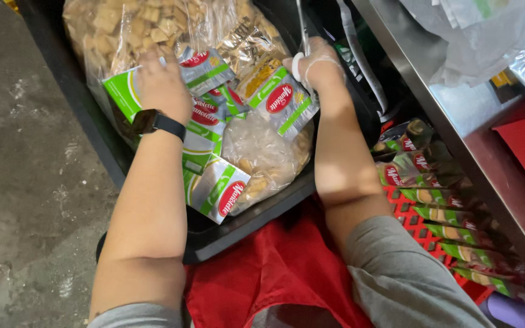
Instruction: The person uses scissors to cut open plastic packets of food items over a large container of snacks.
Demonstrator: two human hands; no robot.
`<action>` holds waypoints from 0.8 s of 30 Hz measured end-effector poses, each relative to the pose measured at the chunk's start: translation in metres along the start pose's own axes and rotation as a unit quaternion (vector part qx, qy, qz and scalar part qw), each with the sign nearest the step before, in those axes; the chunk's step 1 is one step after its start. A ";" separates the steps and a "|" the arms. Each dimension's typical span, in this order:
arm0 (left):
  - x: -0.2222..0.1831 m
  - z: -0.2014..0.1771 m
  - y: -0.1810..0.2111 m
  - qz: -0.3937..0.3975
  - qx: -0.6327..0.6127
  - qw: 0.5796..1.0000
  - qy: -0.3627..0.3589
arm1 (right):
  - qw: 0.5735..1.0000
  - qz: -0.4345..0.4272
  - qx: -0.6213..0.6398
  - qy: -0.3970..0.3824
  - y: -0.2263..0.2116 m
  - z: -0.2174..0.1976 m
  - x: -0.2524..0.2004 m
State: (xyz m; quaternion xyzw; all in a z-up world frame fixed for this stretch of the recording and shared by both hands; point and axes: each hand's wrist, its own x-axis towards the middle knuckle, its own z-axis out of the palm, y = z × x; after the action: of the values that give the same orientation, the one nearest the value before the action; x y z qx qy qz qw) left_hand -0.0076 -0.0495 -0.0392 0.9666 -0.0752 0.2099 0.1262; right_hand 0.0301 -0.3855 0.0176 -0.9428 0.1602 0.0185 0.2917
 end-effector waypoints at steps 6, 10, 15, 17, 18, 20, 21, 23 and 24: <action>-0.009 0.010 0.044 0.144 -0.049 0.970 -0.190 | 0.997 -0.008 -0.081 0.000 -0.027 -0.012 -0.022; -0.027 0.027 0.092 0.178 -0.140 0.958 -0.174 | 0.997 -0.040 -0.038 0.048 -0.031 -0.014 -0.025; -0.016 0.051 0.145 0.284 -0.041 0.955 0.076 | 0.996 -0.048 -0.030 0.063 -0.028 -0.010 -0.023; -0.005 0.061 0.160 0.236 -0.018 0.967 -0.095 | 0.995 -0.059 -0.037 0.077 -0.023 -0.010 -0.018; 0.002 0.066 0.165 0.207 -0.007 0.962 -0.178 | 0.994 -0.065 -0.041 0.083 -0.021 -0.011 -0.016; 0.016 0.076 0.156 0.083 -0.149 0.980 -0.101 | 0.996 -0.044 -0.026 0.078 -0.016 -0.017 -0.009; 0.022 0.081 0.146 0.019 -0.217 0.974 -0.065 | 0.997 -0.031 -0.017 0.073 -0.012 -0.017 -0.009; 0.040 0.095 0.120 -0.154 -0.259 0.953 0.030 | 0.996 -0.031 0.046 0.075 -0.008 -0.020 -0.005; 0.051 0.096 0.091 -0.142 -0.292 0.944 0.061 | 0.994 -0.031 0.078 0.075 -0.007 -0.020 -0.003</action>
State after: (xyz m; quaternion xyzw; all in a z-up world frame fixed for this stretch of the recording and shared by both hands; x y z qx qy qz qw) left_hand 0.0577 -0.1673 -0.0823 0.8731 0.0131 0.2173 0.4363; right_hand 0.0280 -0.3901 0.0381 -0.9205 0.1529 -0.0743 0.3519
